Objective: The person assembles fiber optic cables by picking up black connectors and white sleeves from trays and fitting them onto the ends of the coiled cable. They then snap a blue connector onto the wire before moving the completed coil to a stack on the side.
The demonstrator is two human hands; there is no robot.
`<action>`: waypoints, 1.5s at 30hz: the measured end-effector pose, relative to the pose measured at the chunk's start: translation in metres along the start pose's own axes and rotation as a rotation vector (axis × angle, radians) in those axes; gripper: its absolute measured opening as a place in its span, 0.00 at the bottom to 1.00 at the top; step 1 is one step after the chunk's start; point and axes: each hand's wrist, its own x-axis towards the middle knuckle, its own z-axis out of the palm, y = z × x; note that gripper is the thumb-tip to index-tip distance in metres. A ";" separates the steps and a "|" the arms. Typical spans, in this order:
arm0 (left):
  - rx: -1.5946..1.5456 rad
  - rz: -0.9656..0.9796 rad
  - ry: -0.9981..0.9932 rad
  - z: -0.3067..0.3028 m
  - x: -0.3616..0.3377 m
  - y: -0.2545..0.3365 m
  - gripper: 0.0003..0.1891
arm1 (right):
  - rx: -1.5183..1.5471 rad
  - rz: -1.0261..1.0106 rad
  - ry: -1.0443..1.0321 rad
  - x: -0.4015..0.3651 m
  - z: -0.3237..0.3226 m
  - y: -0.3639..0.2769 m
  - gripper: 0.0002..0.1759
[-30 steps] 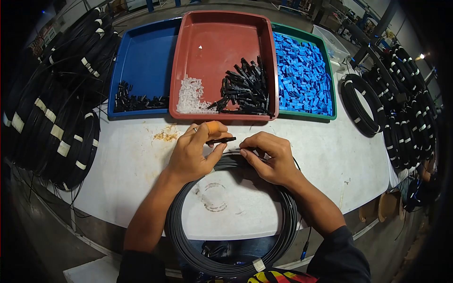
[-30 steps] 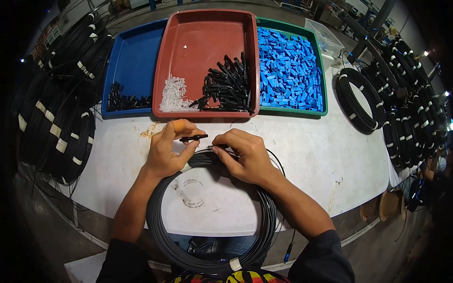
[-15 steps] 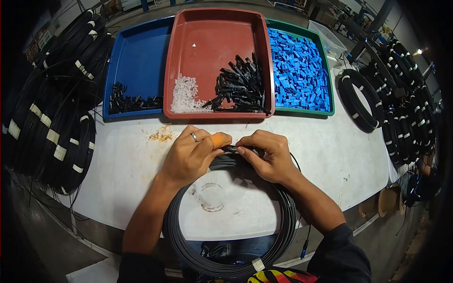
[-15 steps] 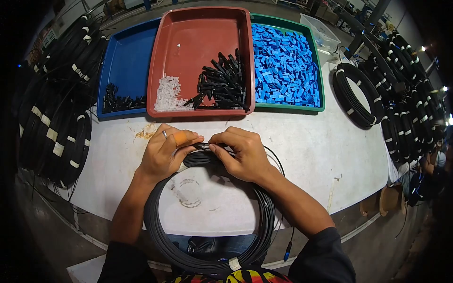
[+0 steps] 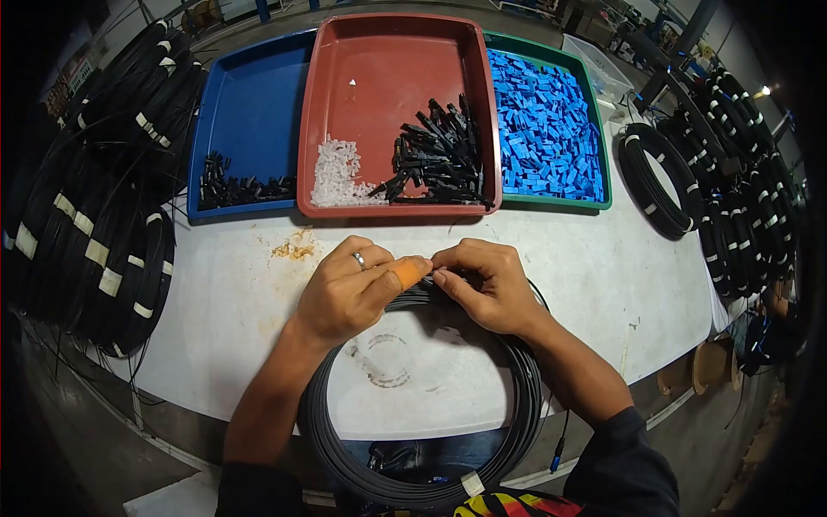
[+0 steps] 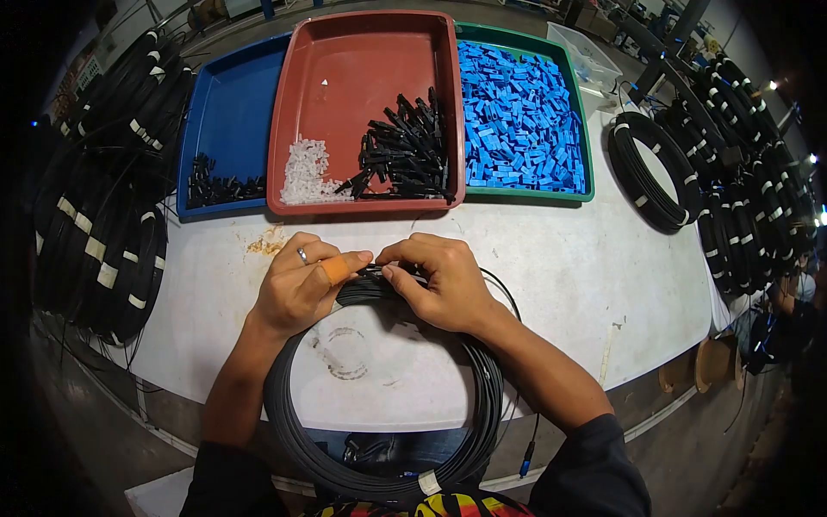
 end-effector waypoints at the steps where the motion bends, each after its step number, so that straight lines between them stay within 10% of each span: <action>1: 0.014 0.002 -0.021 -0.001 0.000 0.001 0.17 | 0.006 0.009 -0.012 0.000 0.000 0.000 0.07; 9: -0.057 -0.060 -0.043 -0.001 0.000 -0.002 0.24 | -0.131 -0.082 0.038 0.001 -0.001 -0.001 0.05; 12: -0.319 -0.377 -0.062 -0.013 0.009 0.012 0.22 | -0.170 -0.133 0.064 -0.001 -0.001 -0.006 0.06; 45: -0.430 -0.492 0.130 -0.002 0.002 0.011 0.09 | -0.276 -0.337 0.143 -0.009 0.009 -0.021 0.17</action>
